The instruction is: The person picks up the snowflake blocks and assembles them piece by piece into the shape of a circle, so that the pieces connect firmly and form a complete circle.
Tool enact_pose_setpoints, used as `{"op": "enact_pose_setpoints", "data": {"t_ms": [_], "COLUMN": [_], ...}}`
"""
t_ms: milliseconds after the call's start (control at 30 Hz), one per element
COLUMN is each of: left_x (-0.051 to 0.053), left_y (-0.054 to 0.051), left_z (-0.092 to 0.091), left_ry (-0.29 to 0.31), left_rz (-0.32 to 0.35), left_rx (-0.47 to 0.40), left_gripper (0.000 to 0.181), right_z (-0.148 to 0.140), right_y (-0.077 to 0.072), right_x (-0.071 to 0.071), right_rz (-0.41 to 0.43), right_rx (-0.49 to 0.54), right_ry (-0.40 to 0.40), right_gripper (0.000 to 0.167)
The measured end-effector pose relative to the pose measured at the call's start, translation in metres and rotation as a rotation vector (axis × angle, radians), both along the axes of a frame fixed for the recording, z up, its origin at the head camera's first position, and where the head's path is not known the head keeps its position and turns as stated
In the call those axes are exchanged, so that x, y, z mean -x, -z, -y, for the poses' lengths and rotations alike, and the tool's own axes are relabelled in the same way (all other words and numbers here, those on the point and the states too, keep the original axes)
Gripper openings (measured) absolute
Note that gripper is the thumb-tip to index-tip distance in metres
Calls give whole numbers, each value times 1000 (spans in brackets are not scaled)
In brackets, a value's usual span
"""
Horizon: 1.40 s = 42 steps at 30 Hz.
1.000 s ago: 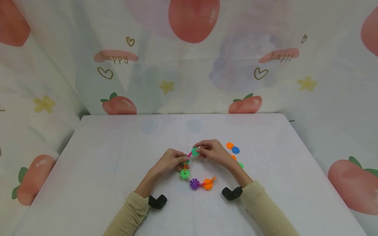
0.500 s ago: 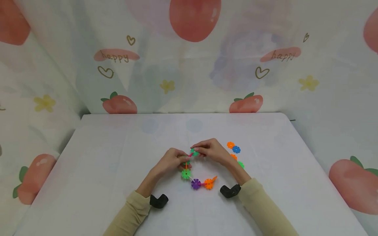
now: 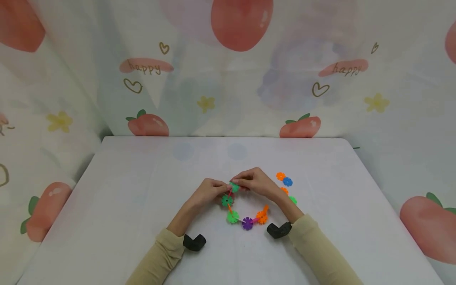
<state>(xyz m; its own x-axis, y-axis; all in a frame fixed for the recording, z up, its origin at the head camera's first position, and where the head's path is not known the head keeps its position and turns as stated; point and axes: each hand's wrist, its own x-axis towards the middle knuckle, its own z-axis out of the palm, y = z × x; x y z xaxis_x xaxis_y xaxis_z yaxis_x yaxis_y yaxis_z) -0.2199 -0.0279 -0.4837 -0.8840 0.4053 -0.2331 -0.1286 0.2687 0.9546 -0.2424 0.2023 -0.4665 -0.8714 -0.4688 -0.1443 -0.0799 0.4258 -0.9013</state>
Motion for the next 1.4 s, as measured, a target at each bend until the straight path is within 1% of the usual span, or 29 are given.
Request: {"op": "enact_pose_setpoints", "data": {"t_ms": [67, 167, 300, 433, 500, 600, 767, 833, 933, 1033, 1100, 1267, 1400], "left_x": [0, 1, 1, 0, 0, 0, 1, 1, 2, 2, 2, -1, -2], "left_y": [0, -1, -2, -2, -2, -2, -1, 0, 0, -1, -2, -4, -5], "left_z": [0, 0, 1, 2, 2, 2, 3, 4, 6, 7, 7, 8, 7], "left_ry": [-21, -36, -35, -23, -17, -6, 11, 11, 4, -4, -5, 6, 21], "left_rz": [13, 61, 128, 170, 183, 187, 179, 179, 188, 202, 208, 206, 198], "left_rx": [-7, -36, -100, -156, -168, -174, -193, -201, -205, -204, -200, -186, -182], "left_gripper": [29, 27, 26, 26, 26, 26, 28, 28, 27, 27, 27, 27, 28], "right_z": [-4, -13, -29, -47, -57, -72, -93, -100, -110, -117, -121, -125, -126], "right_y": [-1, -2, -3, -5, -6, -5, -6, -6, -7, -7, -7, -5, -4], "right_x": [-1, -1, -3, -6, -9, -14, -23, -27, -31, -34, -35, -37, -38], "right_rz": [-17, -39, -56, -71, -80, -101, -156, -170, -195, -219, -227, -217, -211], "right_rx": [-18, -45, -67, -100, -117, -161, -284, -330, -372, -388, -393, -429, -464], "right_ry": [5, 24, 51, 77, 87, 104, 148, 172, 186, 193, 193, 173, 156], "right_gripper": [24, 26, 28, 29, 28, 26, 15, 10, 6, 8, 12, 21, 22]}}
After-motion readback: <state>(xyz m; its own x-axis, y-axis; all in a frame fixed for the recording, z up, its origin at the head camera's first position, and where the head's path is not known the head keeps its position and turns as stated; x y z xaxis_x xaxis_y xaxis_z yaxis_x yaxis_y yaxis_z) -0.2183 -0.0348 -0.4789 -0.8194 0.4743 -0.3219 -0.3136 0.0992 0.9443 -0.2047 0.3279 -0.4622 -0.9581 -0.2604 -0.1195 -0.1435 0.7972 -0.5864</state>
